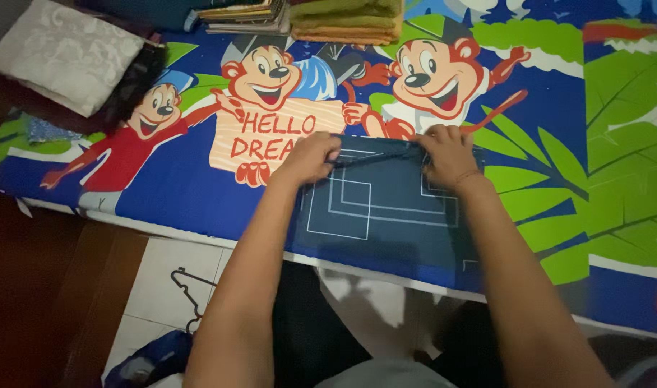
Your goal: The person folds a dark blue patterned sheet on a bed, smoothing it and folding it into a compact rectangle. They then place the folded sheet on a stack of other linens and pick up a pink towel to begin folding it.
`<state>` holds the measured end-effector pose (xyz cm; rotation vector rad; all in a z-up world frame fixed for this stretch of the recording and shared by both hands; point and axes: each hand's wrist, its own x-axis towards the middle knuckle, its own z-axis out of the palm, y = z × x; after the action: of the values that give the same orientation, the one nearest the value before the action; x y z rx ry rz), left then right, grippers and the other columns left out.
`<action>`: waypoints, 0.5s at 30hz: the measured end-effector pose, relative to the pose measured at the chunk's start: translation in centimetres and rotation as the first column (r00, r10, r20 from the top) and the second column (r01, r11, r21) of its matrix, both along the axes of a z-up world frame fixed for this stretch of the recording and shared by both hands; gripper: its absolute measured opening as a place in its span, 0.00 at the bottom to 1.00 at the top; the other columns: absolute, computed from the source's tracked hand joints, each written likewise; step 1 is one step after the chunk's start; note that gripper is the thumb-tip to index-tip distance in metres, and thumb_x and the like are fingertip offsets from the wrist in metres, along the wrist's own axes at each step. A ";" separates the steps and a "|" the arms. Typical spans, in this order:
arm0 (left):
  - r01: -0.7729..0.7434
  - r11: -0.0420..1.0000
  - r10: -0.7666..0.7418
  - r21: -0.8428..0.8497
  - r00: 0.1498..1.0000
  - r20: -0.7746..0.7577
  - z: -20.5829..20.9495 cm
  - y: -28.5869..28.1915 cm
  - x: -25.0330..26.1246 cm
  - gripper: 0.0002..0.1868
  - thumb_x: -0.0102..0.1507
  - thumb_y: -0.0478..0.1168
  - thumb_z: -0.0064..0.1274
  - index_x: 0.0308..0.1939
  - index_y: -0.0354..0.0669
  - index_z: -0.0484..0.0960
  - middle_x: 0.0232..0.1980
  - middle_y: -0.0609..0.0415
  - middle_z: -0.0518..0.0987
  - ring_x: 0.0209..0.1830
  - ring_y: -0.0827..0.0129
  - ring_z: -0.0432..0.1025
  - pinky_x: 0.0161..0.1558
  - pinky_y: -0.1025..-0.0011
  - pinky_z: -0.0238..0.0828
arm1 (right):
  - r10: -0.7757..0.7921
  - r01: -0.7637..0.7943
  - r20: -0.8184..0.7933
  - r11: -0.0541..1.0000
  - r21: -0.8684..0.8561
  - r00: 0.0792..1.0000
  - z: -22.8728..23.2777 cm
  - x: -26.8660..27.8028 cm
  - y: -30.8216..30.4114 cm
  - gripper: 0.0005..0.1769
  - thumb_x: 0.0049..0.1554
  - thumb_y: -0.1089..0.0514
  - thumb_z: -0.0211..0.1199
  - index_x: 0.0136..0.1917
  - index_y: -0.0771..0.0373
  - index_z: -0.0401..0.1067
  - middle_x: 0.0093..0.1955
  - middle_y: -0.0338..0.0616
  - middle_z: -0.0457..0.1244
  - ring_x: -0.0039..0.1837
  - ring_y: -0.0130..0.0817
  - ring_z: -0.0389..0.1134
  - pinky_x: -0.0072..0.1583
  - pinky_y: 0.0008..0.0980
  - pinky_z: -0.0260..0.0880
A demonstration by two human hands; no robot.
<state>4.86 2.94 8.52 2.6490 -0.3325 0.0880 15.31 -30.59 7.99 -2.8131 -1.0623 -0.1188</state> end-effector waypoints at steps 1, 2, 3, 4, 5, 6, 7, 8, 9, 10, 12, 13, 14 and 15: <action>0.017 0.991 -0.017 -0.132 1.000 -0.004 0.1 0.0 -0.5 0.14 0.54 0.32 0.65 0.40 0.45 0.79 0.47 0.51 0.81 0.54 0.55 0.76 0.52 0.60 0.72 | 0.041 -0.042 0.021 0.999 0.031 0.999 0.1 -0.1 -0.1 0.39 0.40 0.57 0.72 0.67 0.45 0.77 0.70 0.41 0.62 0.74 0.47 0.57 0.72 0.54 0.54; 0.030 0.965 -0.033 -0.262 0.999 -0.007 0.3 0.1 -1.0 0.15 0.55 0.29 0.64 0.43 0.44 0.78 0.46 0.52 0.82 0.52 0.55 0.78 0.52 0.61 0.74 | 0.084 -0.087 0.044 0.994 0.061 0.995 0.3 -0.2 -0.1 0.41 0.39 0.59 0.71 0.68 0.46 0.77 0.72 0.40 0.62 0.75 0.47 0.57 0.71 0.54 0.53; 0.012 0.938 -0.021 -0.345 1.000 -0.022 0.5 0.2 -1.5 0.16 0.55 0.29 0.65 0.44 0.43 0.79 0.46 0.52 0.82 0.51 0.58 0.78 0.53 0.63 0.74 | 0.085 -0.086 0.039 0.996 0.027 0.996 0.5 -0.2 0.0 0.38 0.39 0.57 0.73 0.65 0.47 0.77 0.72 0.41 0.62 0.76 0.47 0.56 0.73 0.54 0.53; -0.006 0.905 -0.012 -0.426 0.999 -0.038 0.7 0.3 -1.9 0.17 0.55 0.29 0.67 0.45 0.43 0.79 0.46 0.53 0.83 0.51 0.60 0.79 0.54 0.65 0.73 | 0.086 -0.086 0.033 0.996 -0.007 0.996 0.7 -0.1 -0.1 0.35 0.39 0.54 0.74 0.63 0.49 0.78 0.72 0.41 0.62 0.77 0.47 0.56 0.74 0.54 0.52; -0.025 0.864 -0.003 -0.502 0.998 -0.055 0.8 0.4 -2.2 0.18 0.56 0.29 0.68 0.47 0.43 0.79 0.45 0.53 0.84 0.50 0.63 0.79 0.55 0.66 0.73 | 0.086 -0.085 0.028 0.996 -0.041 0.996 0.9 0.0 -0.3 0.33 0.40 0.52 0.76 0.61 0.51 0.78 0.72 0.41 0.62 0.77 0.47 0.55 0.75 0.53 0.52; -0.071 0.831 0.026 -0.551 0.996 -0.090 0.9 0.5 -2.3 0.18 0.56 0.29 0.68 0.47 0.43 0.80 0.46 0.54 0.84 0.51 0.65 0.78 0.55 0.67 0.73 | 0.078 -0.076 0.024 0.995 -0.067 0.997 1.2 0.4 -0.6 0.31 0.40 0.51 0.77 0.59 0.51 0.79 0.69 0.42 0.64 0.76 0.48 0.57 0.74 0.53 0.52; -0.118 0.793 0.052 -0.597 0.991 -0.127 0.8 0.7 -2.3 0.19 0.56 0.29 0.68 0.48 0.43 0.81 0.48 0.55 0.84 0.52 0.67 0.78 0.55 0.69 0.74 | 0.070 -0.068 0.020 0.993 -0.093 0.997 1.5 0.8 -1.1 0.30 0.40 0.50 0.77 0.57 0.52 0.79 0.65 0.43 0.65 0.75 0.49 0.60 0.74 0.53 0.53; -0.164 0.751 0.075 -0.639 0.983 -0.165 0.7 0.8 -2.1 0.19 0.56 0.29 0.67 0.49 0.44 0.82 0.49 0.56 0.84 0.52 0.69 0.77 0.55 0.70 0.74 | 0.061 -0.058 0.017 0.991 -0.119 0.998 1.7 1.4 -1.8 0.29 0.40 0.49 0.78 0.56 0.52 0.80 0.62 0.44 0.67 0.73 0.49 0.62 0.73 0.53 0.53; -0.162 0.755 0.107 -0.635 0.986 -0.125 0.4 0.9 -1.7 0.19 0.55 0.29 0.68 0.49 0.43 0.82 0.48 0.56 0.83 0.52 0.69 0.78 0.56 0.70 0.74 | -0.011 0.001 -0.056 0.985 -0.174 0.998 1.9 2.0 -2.6 0.27 0.42 0.49 0.78 0.56 0.52 0.80 0.58 0.44 0.69 0.69 0.49 0.66 0.74 0.53 0.55; -0.161 0.758 0.139 -0.632 0.987 -0.084 -0.1 1.0 -1.2 0.19 0.55 0.29 0.69 0.48 0.42 0.82 0.48 0.56 0.83 0.52 0.69 0.78 0.57 0.70 0.73 | -0.086 0.055 -0.125 0.971 -0.234 0.988 1.9 2.8 -3.6 0.25 0.44 0.49 0.77 0.56 0.51 0.80 0.55 0.44 0.71 0.64 0.48 0.69 0.75 0.53 0.57; -0.190 0.731 0.213 -0.656 0.976 -0.046 -1.6 1.1 -0.1 0.19 0.56 0.30 0.69 0.49 0.41 0.82 0.48 0.55 0.84 0.52 0.68 0.78 0.57 0.69 0.74 | -0.180 0.142 -0.232 0.974 -0.174 0.956 1.4 4.3 -5.8 0.22 0.47 0.51 0.76 0.55 0.52 0.79 0.51 0.45 0.72 0.58 0.47 0.73 0.70 0.52 0.63; -0.219 0.699 0.254 -0.681 0.966 -0.049 -2.4 1.1 0.5 0.19 0.57 0.30 0.69 0.50 0.41 0.81 0.48 0.55 0.84 0.52 0.67 0.79 0.57 0.69 0.75 | -0.190 0.183 -0.279 0.982 -0.051 0.941 0.9 5.1 -6.9 0.21 0.48 0.54 0.75 0.55 0.55 0.79 0.51 0.46 0.72 0.56 0.47 0.73 0.65 0.50 0.68; -0.244 0.667 0.293 -0.704 0.955 -0.054 -3.3 1.2 1.1 0.19 0.57 0.30 0.69 0.50 0.41 0.81 0.48 0.54 0.85 0.51 0.66 0.79 0.57 0.69 0.76 | -0.196 0.231 -0.327 0.970 0.071 0.924 0.2 5.7 -7.9 0.19 0.49 0.56 0.75 0.55 0.57 0.79 0.51 0.46 0.72 0.54 0.46 0.73 0.60 0.47 0.72; -0.299 0.691 0.340 -0.658 0.938 -0.069 -4.3 1.1 1.5 0.19 0.58 0.31 0.69 0.51 0.42 0.81 0.49 0.54 0.85 0.52 0.65 0.79 0.57 0.68 0.75 | -0.157 0.252 -0.391 0.946 0.204 0.907 -0.8 6.2 -8.5 0.19 0.51 0.59 0.73 0.56 0.59 0.77 0.51 0.46 0.71 0.54 0.43 0.73 0.60 0.44 0.72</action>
<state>6.37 4.09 4.26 1.9549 0.1445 0.3343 21.49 -39.08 7.14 -2.5662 -0.6150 0.2348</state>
